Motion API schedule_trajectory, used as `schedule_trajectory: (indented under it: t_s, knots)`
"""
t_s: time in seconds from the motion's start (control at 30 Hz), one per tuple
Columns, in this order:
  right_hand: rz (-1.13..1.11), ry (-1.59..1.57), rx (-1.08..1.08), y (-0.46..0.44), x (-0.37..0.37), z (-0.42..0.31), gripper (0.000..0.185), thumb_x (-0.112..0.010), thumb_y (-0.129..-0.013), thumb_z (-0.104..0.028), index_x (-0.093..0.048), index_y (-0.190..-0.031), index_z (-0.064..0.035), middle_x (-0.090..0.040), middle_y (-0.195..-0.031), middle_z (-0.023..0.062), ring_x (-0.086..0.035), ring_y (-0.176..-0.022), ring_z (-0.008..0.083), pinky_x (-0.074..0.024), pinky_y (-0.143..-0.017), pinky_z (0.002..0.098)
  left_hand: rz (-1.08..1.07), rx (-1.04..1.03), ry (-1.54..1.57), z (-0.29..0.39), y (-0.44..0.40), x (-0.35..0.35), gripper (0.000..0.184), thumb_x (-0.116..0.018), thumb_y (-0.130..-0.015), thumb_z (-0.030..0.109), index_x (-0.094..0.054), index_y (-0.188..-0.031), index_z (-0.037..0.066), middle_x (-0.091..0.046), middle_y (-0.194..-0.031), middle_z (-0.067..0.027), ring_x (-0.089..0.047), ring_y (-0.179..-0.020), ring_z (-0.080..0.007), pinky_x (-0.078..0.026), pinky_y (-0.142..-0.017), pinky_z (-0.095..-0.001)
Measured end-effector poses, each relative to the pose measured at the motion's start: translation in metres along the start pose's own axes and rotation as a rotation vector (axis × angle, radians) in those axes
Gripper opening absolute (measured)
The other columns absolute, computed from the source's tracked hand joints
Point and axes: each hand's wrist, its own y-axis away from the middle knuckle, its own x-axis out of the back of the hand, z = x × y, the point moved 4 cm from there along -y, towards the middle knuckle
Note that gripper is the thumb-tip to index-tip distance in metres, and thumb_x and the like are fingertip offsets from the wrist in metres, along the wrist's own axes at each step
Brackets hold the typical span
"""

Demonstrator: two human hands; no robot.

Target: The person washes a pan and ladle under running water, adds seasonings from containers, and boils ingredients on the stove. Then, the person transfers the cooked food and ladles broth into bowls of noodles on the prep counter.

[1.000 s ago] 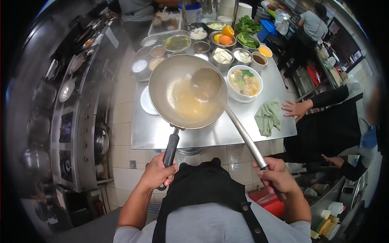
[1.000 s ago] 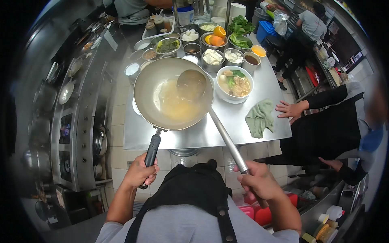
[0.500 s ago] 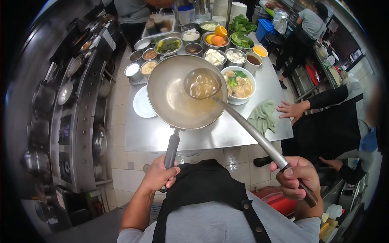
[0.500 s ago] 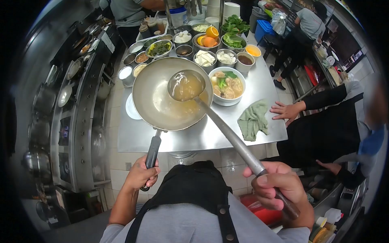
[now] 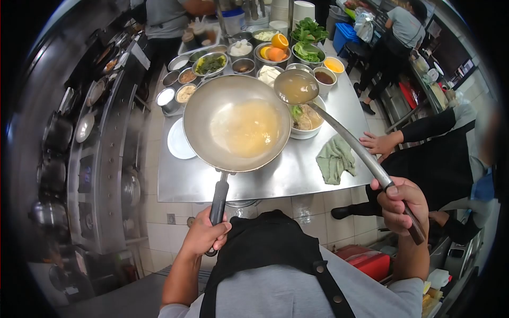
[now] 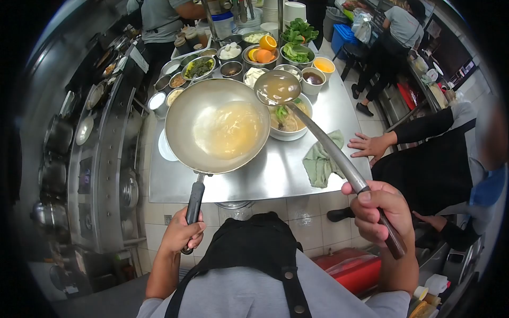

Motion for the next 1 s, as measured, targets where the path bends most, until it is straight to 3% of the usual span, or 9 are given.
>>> schedule_trajectory:
  t_s: [0.3, 0.5, 0.7, 0.73, 0.77, 0.83, 0.9, 0.97, 1.0]
  knots:
    - [0.200, 0.266, 0.088, -0.040, 0.047, 0.005, 0.023, -0.048, -0.088, -0.002, -0.051, -0.108, 0.0088, -0.046, -0.057, 0.0045, -0.040, -0.033, 0.0096, -0.0334, -0.030, 0.0220, 0.050, -0.015, 0.023, -0.002, 0.018, 0.012, 0.017, -0.055, -0.080, -0.006, -0.042, -0.086, 0.003, -0.043, -0.053, -0.0021, -0.042, -0.035, -0.0106, -0.033, -0.033, -0.0260]
    - [0.278, 0.516, 0.136, -0.052, 0.066, 0.031, 0.023, -0.055, -0.085, -0.007, -0.053, -0.105, 0.0047, -0.048, -0.057, 0.0030, -0.044, -0.036, 0.0097, -0.0338, -0.032, 0.0227, 0.092, -0.053, 0.025, -0.001, 0.029, 0.029, 0.017, -0.055, -0.080, -0.005, -0.043, -0.088, 0.004, -0.041, -0.053, -0.0006, -0.039, -0.033, -0.0089, -0.033, -0.031, -0.0250]
    - [0.537, 1.007, 0.281, -0.054, 0.078, 0.073, 0.027, -0.057, -0.083, -0.011, -0.053, -0.105, 0.0046, -0.049, -0.059, 0.0016, -0.047, -0.042, 0.0090, -0.0406, -0.036, 0.0246, 0.094, -0.057, 0.007, 0.002, 0.034, 0.047, 0.016, -0.055, -0.081, -0.004, -0.043, -0.087, 0.004, -0.041, -0.053, -0.0006, -0.039, -0.033, -0.0086, -0.033, -0.031, -0.0250]
    - [0.570, 1.141, 0.255, -0.052, 0.078, 0.080, 0.029, -0.058, -0.084, -0.012, -0.052, -0.106, 0.0058, -0.055, -0.060, 0.0092, -0.057, -0.048, 0.0204, -0.0466, -0.043, 0.0332, 0.094, -0.059, 0.007, 0.002, 0.034, 0.051, 0.016, -0.055, -0.081, -0.004, -0.043, -0.087, 0.004, -0.041, -0.053, -0.0006, -0.039, -0.033, -0.0086, -0.033, -0.031, -0.0250]
    - [0.570, 1.141, 0.257, -0.051, 0.084, 0.088, 0.029, -0.058, -0.084, -0.012, -0.052, -0.106, 0.0058, -0.055, -0.060, 0.0092, -0.057, -0.048, 0.0204, -0.0466, -0.043, 0.0332, 0.078, -0.052, 0.013, 0.002, 0.034, 0.055, 0.017, -0.055, -0.080, -0.005, -0.043, -0.088, 0.004, -0.042, -0.053, -0.0012, -0.040, -0.034, -0.0097, -0.033, -0.032, -0.0255]
    - [0.696, 1.863, 0.519, -0.051, 0.091, 0.100, 0.030, -0.058, -0.085, -0.011, -0.051, -0.108, 0.0065, -0.060, -0.067, 0.0198, -0.063, -0.061, 0.0350, -0.0496, -0.054, 0.0417, 0.065, -0.048, 0.022, 0.001, 0.034, 0.063, 0.017, -0.055, -0.080, -0.006, -0.042, -0.088, 0.003, -0.043, -0.054, -0.0018, -0.041, -0.035, -0.0108, -0.033, -0.033, -0.0259]
    - [0.772, 1.877, 0.549, -0.053, 0.085, 0.111, 0.028, -0.059, -0.081, -0.005, -0.053, -0.106, 0.0036, -0.056, -0.064, 0.0159, -0.062, -0.059, 0.0277, -0.0474, -0.058, 0.0436, 0.048, -0.055, 0.001, 0.002, 0.033, 0.067, 0.016, -0.056, -0.080, -0.005, -0.043, -0.087, 0.004, -0.042, -0.055, -0.0012, -0.040, -0.035, -0.0088, -0.034, -0.032, -0.0254]
    - [0.609, 1.569, 0.708, -0.050, 0.064, 0.119, 0.023, -0.058, -0.081, -0.004, -0.054, -0.102, 0.0029, -0.054, -0.061, 0.0107, -0.056, -0.054, 0.0206, -0.0451, -0.053, 0.0369, 0.056, -0.051, -0.021, 0.004, 0.032, 0.072, 0.017, -0.056, -0.080, -0.005, -0.043, -0.087, 0.004, -0.043, -0.055, -0.0013, -0.041, -0.035, -0.0089, -0.034, -0.033, -0.0256]
    - [0.538, 1.441, 0.654, -0.049, 0.052, 0.121, 0.018, -0.057, -0.082, -0.003, -0.055, -0.099, 0.0029, -0.051, -0.060, 0.0045, -0.049, -0.053, 0.0120, -0.0406, -0.050, 0.0297, 0.046, -0.037, -0.048, 0.005, 0.032, 0.074, 0.017, -0.056, -0.080, -0.005, -0.043, -0.087, 0.004, -0.043, -0.056, -0.0015, -0.041, -0.035, -0.0091, -0.034, -0.033, -0.0258]
